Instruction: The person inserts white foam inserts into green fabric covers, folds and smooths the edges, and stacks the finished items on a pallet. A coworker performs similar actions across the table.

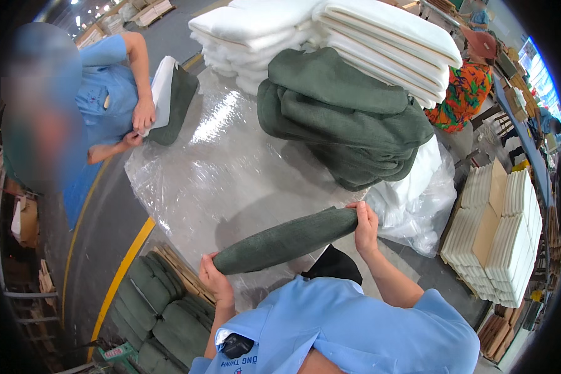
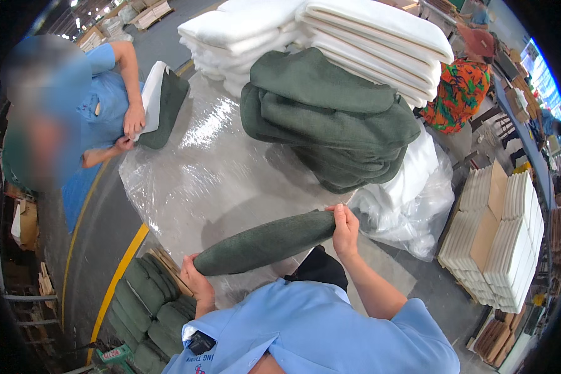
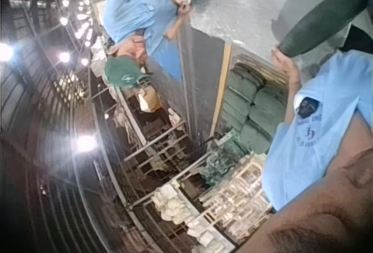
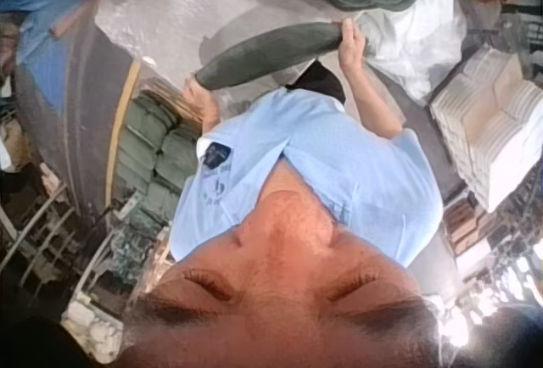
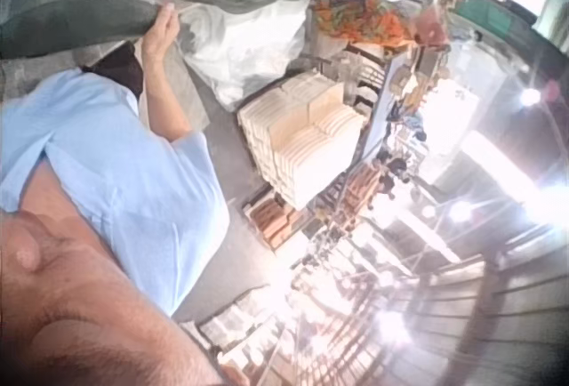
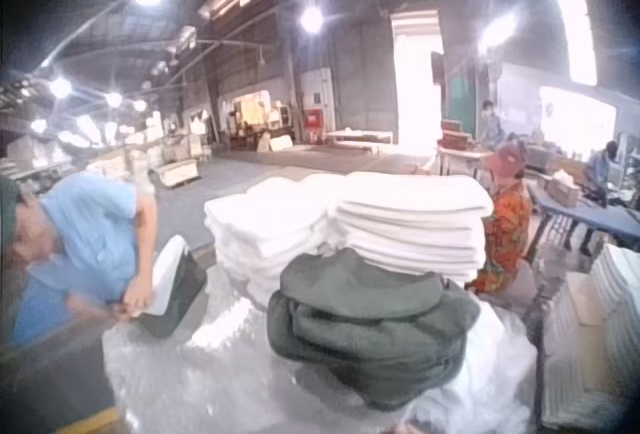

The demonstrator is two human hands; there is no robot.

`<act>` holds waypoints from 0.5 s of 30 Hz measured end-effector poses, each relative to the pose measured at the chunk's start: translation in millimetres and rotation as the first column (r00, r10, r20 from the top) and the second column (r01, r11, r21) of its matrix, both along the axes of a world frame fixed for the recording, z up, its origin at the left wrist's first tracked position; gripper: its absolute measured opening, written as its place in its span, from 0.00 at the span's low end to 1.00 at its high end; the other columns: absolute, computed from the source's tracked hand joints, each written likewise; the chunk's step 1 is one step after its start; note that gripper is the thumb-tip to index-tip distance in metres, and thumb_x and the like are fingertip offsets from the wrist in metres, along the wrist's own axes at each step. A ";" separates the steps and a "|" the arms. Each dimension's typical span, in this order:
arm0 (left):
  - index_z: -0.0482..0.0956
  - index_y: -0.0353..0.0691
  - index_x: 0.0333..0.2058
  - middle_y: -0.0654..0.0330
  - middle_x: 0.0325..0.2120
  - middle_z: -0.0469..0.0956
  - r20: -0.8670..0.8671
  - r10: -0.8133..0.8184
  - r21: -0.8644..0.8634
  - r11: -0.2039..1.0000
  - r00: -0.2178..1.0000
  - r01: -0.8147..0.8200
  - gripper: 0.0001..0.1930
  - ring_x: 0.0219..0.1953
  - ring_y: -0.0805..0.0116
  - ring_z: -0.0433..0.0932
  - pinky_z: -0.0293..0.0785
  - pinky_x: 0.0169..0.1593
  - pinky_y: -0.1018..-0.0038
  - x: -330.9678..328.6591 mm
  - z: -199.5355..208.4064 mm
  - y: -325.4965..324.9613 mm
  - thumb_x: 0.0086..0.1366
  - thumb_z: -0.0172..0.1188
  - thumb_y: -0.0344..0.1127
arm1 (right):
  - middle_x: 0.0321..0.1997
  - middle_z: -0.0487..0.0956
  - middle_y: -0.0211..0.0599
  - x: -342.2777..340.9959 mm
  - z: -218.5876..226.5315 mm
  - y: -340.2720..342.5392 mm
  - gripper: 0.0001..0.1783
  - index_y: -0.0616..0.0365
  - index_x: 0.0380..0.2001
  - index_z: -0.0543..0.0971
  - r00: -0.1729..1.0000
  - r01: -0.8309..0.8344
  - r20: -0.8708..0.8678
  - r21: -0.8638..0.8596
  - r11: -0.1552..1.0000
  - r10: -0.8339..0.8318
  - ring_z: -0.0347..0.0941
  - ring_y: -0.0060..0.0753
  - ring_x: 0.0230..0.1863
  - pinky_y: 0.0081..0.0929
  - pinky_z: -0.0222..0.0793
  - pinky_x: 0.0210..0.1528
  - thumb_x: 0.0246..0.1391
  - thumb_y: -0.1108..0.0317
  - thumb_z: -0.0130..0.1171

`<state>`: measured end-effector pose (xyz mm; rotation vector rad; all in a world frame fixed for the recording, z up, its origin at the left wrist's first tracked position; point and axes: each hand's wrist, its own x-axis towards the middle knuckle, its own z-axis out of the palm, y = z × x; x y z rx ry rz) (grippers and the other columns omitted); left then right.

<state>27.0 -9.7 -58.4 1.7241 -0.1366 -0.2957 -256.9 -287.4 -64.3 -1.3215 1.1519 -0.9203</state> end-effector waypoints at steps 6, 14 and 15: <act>0.86 0.29 0.38 0.50 0.42 0.86 0.072 -0.092 0.082 0.993 0.993 0.086 0.28 0.49 0.58 0.82 0.74 0.58 0.63 -31.8 -1.5 17.3 0.83 0.41 0.44 | 0.39 0.85 0.42 -41.3 -31.4 10.8 0.32 0.69 0.35 0.85 0.999 -0.029 0.029 0.074 0.997 0.027 0.78 0.34 0.45 0.32 0.69 0.55 0.76 0.51 0.43; 0.88 0.31 0.40 0.49 0.43 0.88 0.029 -0.387 0.008 0.922 0.921 0.387 0.22 0.56 0.53 0.82 0.72 0.66 0.60 -25.0 -18.0 59.6 0.80 0.47 0.39 | 0.46 0.88 0.47 -76.0 -31.5 -2.4 0.28 0.68 0.37 0.86 0.936 -0.338 -0.006 0.267 0.903 0.352 0.80 0.39 0.53 0.34 0.70 0.62 0.71 0.52 0.50; 0.88 0.31 0.41 0.50 0.43 0.88 -0.113 -0.407 -0.043 0.913 0.906 0.405 0.20 0.55 0.54 0.83 0.73 0.65 0.60 -13.5 -18.5 62.7 0.80 0.49 0.39 | 0.46 0.88 0.46 -75.5 -32.2 -13.5 0.28 0.67 0.38 0.86 0.909 -0.368 -0.055 0.355 0.859 0.412 0.81 0.39 0.53 0.35 0.71 0.62 0.70 0.50 0.51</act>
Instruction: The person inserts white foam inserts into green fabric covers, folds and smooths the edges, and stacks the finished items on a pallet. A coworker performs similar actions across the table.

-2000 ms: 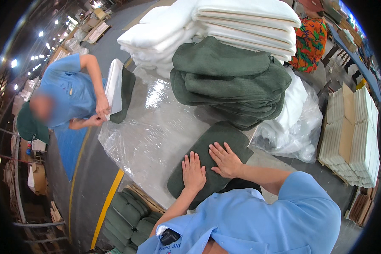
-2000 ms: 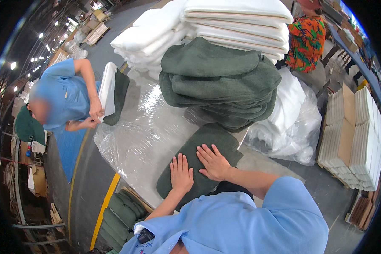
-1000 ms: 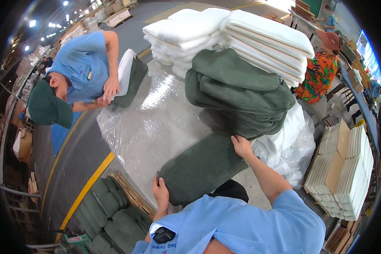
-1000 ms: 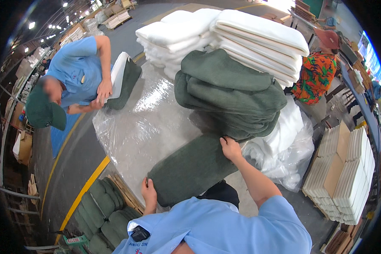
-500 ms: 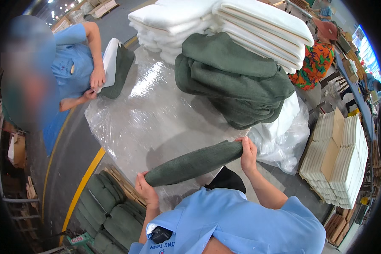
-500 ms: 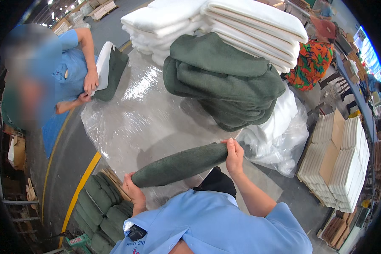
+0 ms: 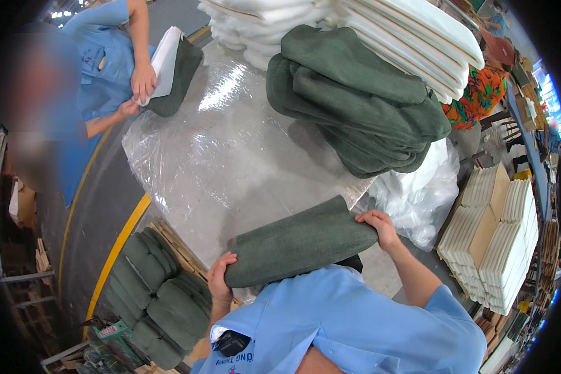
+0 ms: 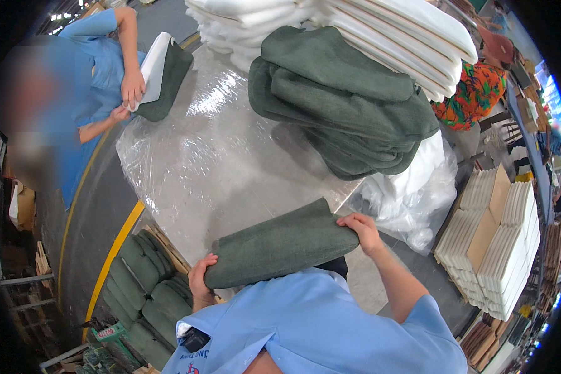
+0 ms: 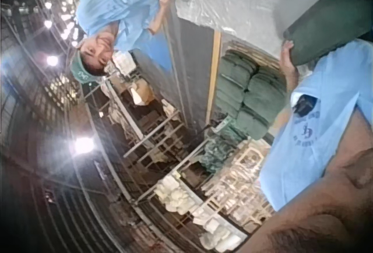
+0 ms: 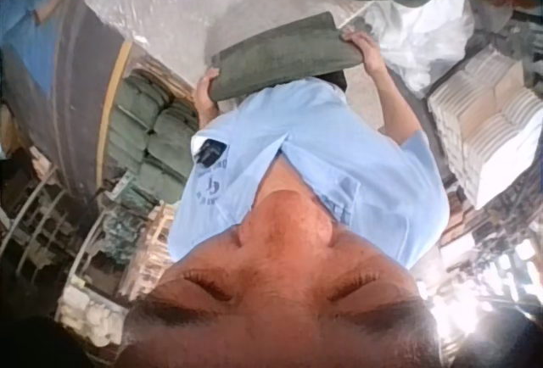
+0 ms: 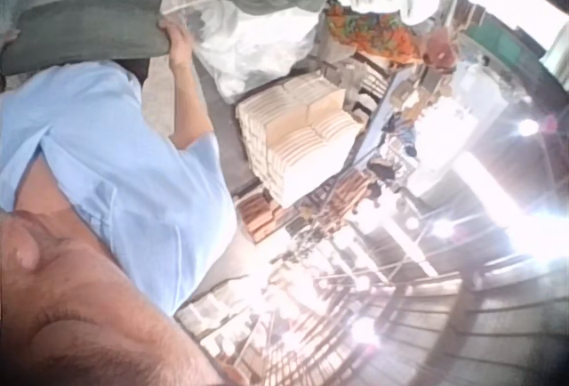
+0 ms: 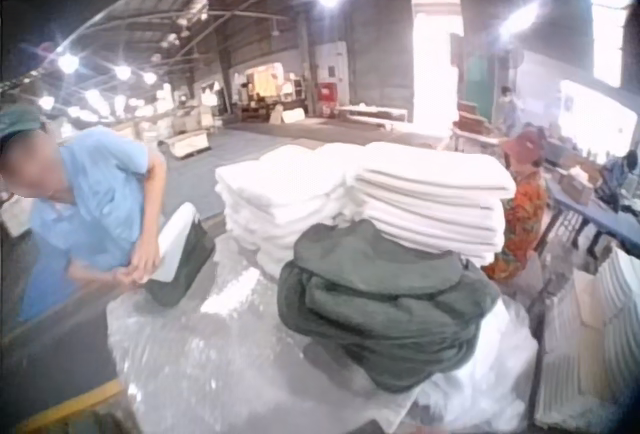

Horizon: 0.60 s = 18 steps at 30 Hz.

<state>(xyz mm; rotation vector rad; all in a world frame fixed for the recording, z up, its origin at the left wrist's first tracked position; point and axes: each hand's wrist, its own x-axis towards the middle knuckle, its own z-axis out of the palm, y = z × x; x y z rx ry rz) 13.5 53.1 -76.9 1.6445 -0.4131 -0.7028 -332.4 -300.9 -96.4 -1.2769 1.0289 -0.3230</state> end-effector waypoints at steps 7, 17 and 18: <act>0.83 0.34 0.59 0.51 0.54 0.86 -0.096 -0.582 0.533 0.656 0.808 0.535 0.22 0.57 0.60 0.84 0.77 0.63 0.66 59.0 25.9 -80.3 0.75 0.64 0.44 | 0.40 0.86 0.47 94.0 9.4 -60.5 0.23 0.65 0.42 0.86 0.566 -0.645 -0.661 0.016 0.764 0.493 0.82 0.44 0.40 0.39 0.76 0.49 0.65 0.50 0.65; 0.79 0.39 0.65 0.52 0.58 0.84 -0.106 -0.898 0.488 0.327 0.427 0.809 0.32 0.60 0.59 0.82 0.75 0.64 0.64 25.9 -14.1 -242.7 0.67 0.73 0.48 | 0.36 0.84 0.35 96.6 42.2 -46.3 0.12 0.57 0.46 0.85 0.836 -0.414 -0.374 0.052 0.909 0.402 0.83 0.31 0.29 0.32 0.75 0.28 0.70 0.61 0.62; 0.80 0.38 0.64 0.52 0.56 0.85 -0.199 -0.919 0.503 0.202 0.340 0.840 0.32 0.58 0.60 0.83 0.76 0.62 0.64 28.0 -9.7 -252.4 0.66 0.74 0.48 | 0.36 0.83 0.35 96.6 44.8 -44.3 0.12 0.56 0.47 0.84 0.872 -0.344 -0.320 0.134 0.929 0.369 0.83 0.31 0.28 0.31 0.75 0.27 0.72 0.61 0.61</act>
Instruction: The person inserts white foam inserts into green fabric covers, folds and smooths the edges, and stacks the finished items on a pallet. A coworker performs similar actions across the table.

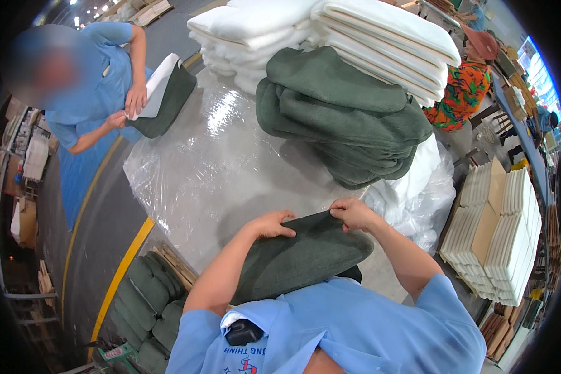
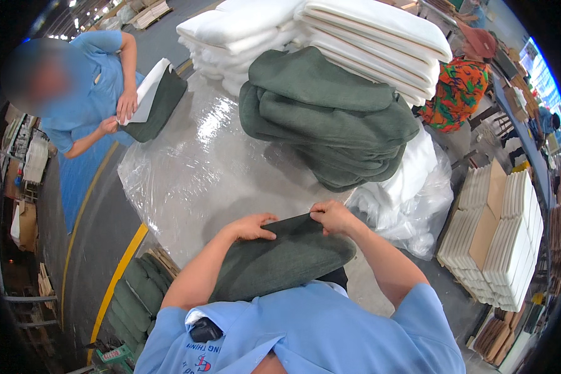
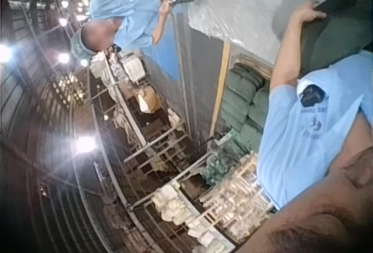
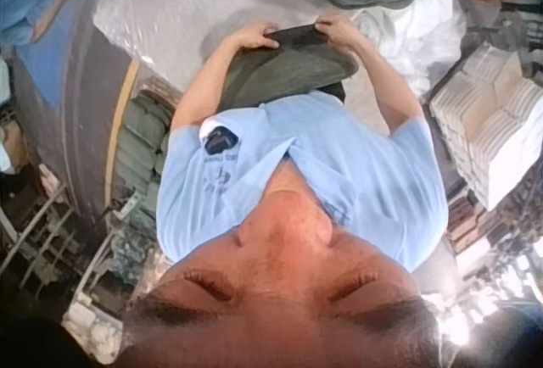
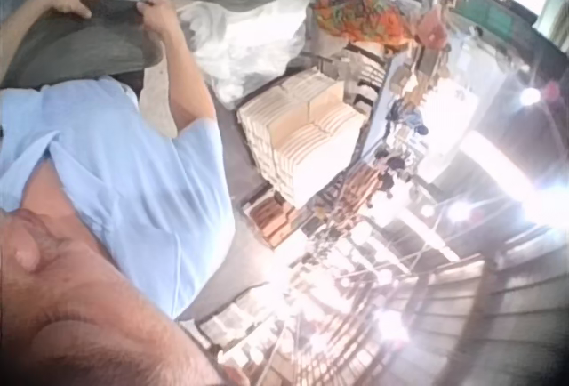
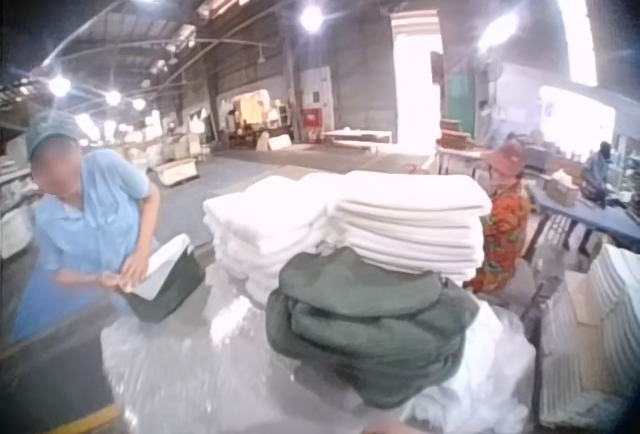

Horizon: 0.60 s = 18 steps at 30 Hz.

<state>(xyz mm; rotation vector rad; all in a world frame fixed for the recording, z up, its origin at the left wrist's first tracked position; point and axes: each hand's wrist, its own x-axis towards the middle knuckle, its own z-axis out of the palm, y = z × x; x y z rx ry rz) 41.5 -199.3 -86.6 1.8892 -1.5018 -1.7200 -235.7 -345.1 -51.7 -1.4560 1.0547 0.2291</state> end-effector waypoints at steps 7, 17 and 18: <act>0.89 0.37 0.53 0.51 0.44 0.90 0.083 0.012 0.351 0.935 0.997 -0.040 0.25 0.47 0.58 0.87 0.80 0.54 0.60 18.4 -2.9 16.5 0.70 0.69 0.54 | 0.47 0.80 0.40 15.1 -32.9 15.6 0.16 0.56 0.59 0.75 0.920 0.363 -0.038 0.452 0.815 -0.389 0.86 0.41 0.31 0.29 0.80 0.25 0.76 0.60 0.54; 0.86 0.40 0.47 0.42 0.42 0.87 0.515 0.110 -0.042 0.994 0.850 -0.103 0.28 0.48 0.38 0.85 0.80 0.52 0.47 -33.3 -25.0 55.1 0.81 0.46 0.58 | 0.46 0.83 0.49 54.2 -76.8 27.6 0.18 0.64 0.59 0.75 0.855 0.519 -0.146 0.195 0.832 -0.498 0.86 0.44 0.27 0.34 0.79 0.20 0.78 0.63 0.49; 0.86 0.39 0.43 0.43 0.38 0.87 0.536 0.122 -0.082 0.992 0.836 -0.092 0.28 0.45 0.38 0.86 0.81 0.50 0.46 -33.2 -27.0 55.2 0.82 0.45 0.58 | 0.43 0.83 0.48 57.2 -77.2 26.9 0.17 0.64 0.56 0.76 0.871 0.490 -0.122 0.151 0.858 -0.476 0.86 0.43 0.26 0.33 0.79 0.20 0.78 0.62 0.49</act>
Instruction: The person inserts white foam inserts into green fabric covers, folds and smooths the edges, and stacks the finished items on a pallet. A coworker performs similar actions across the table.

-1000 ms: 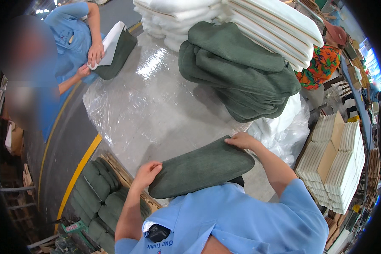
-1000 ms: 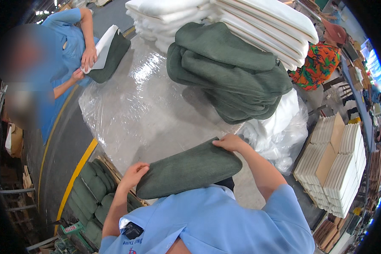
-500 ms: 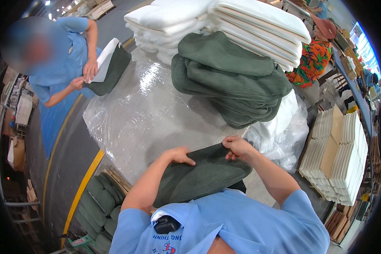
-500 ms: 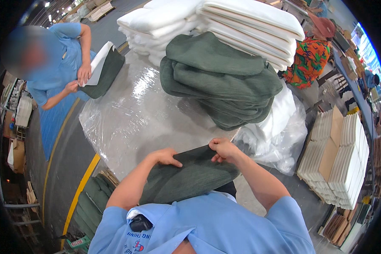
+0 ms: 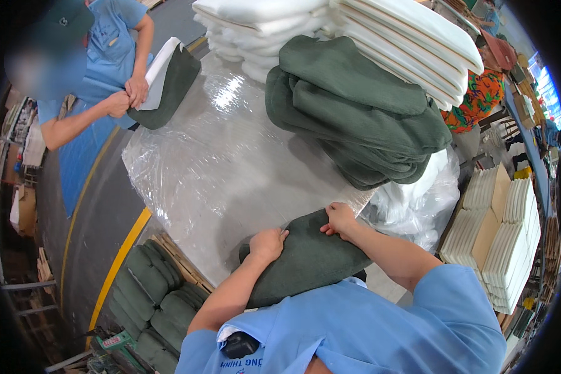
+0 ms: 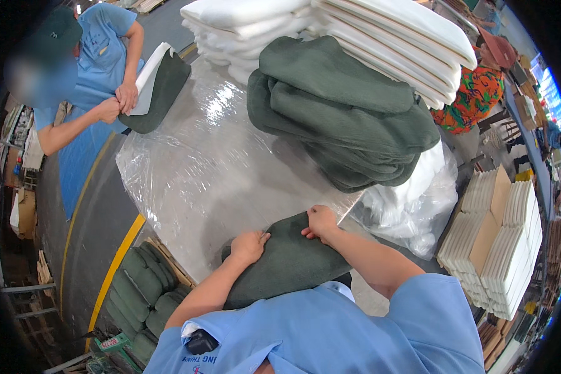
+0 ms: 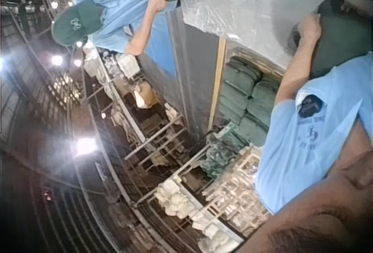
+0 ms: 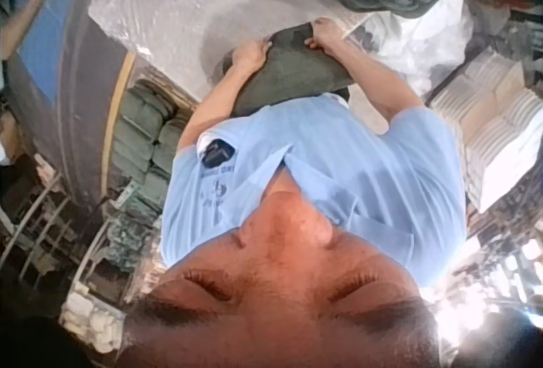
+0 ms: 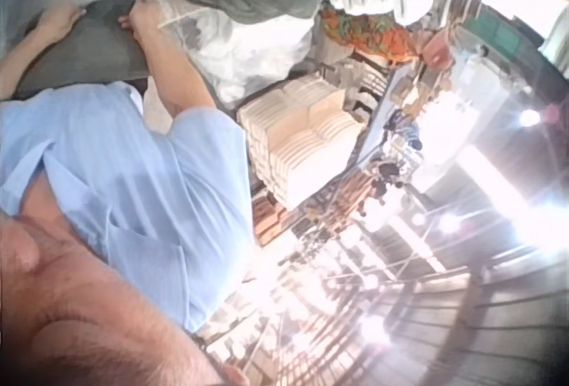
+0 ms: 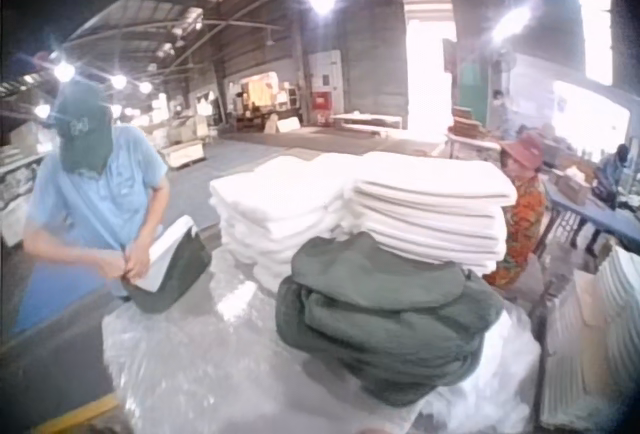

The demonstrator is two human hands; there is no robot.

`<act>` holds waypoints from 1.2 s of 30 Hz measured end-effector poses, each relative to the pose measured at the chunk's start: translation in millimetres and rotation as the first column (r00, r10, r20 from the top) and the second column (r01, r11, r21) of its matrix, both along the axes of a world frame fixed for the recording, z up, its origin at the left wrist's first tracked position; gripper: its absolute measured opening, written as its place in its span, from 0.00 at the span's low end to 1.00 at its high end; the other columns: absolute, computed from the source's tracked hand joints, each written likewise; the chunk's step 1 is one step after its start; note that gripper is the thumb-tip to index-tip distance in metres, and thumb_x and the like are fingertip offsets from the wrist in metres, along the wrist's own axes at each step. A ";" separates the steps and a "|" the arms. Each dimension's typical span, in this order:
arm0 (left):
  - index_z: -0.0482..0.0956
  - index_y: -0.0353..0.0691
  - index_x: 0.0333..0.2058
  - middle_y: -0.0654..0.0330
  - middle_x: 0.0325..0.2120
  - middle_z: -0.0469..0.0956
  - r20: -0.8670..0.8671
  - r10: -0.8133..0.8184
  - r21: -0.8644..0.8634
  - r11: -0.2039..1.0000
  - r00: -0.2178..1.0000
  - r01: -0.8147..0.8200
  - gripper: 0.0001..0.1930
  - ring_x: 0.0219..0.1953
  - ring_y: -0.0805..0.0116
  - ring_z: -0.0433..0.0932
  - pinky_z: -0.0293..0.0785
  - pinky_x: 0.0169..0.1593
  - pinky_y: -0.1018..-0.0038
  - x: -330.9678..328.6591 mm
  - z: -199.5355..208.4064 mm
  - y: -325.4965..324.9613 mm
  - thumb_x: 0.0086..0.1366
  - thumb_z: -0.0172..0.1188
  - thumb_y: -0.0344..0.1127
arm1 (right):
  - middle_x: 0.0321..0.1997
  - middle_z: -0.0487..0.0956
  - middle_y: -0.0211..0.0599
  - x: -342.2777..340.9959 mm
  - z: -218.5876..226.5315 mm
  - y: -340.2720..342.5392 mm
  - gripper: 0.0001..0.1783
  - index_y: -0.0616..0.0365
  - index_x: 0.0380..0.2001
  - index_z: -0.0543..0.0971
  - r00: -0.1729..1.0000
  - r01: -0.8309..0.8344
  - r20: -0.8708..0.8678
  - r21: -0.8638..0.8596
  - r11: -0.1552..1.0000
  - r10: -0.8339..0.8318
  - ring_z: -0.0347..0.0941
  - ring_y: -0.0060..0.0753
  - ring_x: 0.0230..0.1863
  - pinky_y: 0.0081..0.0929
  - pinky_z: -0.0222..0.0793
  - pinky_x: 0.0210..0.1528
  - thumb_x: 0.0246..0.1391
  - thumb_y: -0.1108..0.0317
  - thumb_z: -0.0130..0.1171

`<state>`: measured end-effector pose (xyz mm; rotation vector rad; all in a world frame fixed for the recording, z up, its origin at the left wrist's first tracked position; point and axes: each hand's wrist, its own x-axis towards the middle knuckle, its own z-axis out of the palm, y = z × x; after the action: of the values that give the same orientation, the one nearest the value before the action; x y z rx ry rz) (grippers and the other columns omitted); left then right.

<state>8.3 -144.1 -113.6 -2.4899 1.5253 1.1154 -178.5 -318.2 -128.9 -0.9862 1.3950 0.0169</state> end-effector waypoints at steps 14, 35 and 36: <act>0.84 0.38 0.36 0.45 0.33 0.87 0.098 0.071 -0.193 0.980 0.993 -0.051 0.24 0.37 0.41 0.87 0.81 0.41 0.48 -3.5 -27.8 0.0 0.79 0.53 0.54 | 0.26 0.82 0.44 5.7 3.7 12.1 0.14 0.64 0.46 0.79 0.995 -0.095 -0.052 -0.268 0.959 0.084 0.83 0.34 0.20 0.34 0.76 0.20 0.78 0.64 0.50; 0.83 0.40 0.37 0.48 0.31 0.87 0.156 0.140 -0.248 0.964 0.978 -0.099 0.23 0.35 0.39 0.86 0.79 0.39 0.44 29.9 -25.0 40.3 0.79 0.53 0.55 | 0.22 0.80 0.45 11.2 2.5 12.2 0.16 0.65 0.43 0.79 0.990 -0.132 -0.087 -0.354 0.926 0.108 0.82 0.37 0.18 0.36 0.75 0.21 0.78 0.62 0.51; 0.83 0.41 0.37 0.48 0.31 0.86 0.153 0.154 -0.249 0.962 0.976 -0.112 0.23 0.35 0.40 0.86 0.79 0.39 0.44 28.6 -27.0 42.4 0.79 0.53 0.55 | 0.23 0.81 0.46 10.1 1.0 16.1 0.15 0.65 0.43 0.79 0.990 -0.135 -0.093 -0.342 0.930 0.110 0.82 0.38 0.18 0.37 0.76 0.22 0.77 0.63 0.51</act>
<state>36.9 -101.7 -140.5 -2.7981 1.5466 0.7415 -168.4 -302.1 -127.9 -1.3791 1.4288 -0.1059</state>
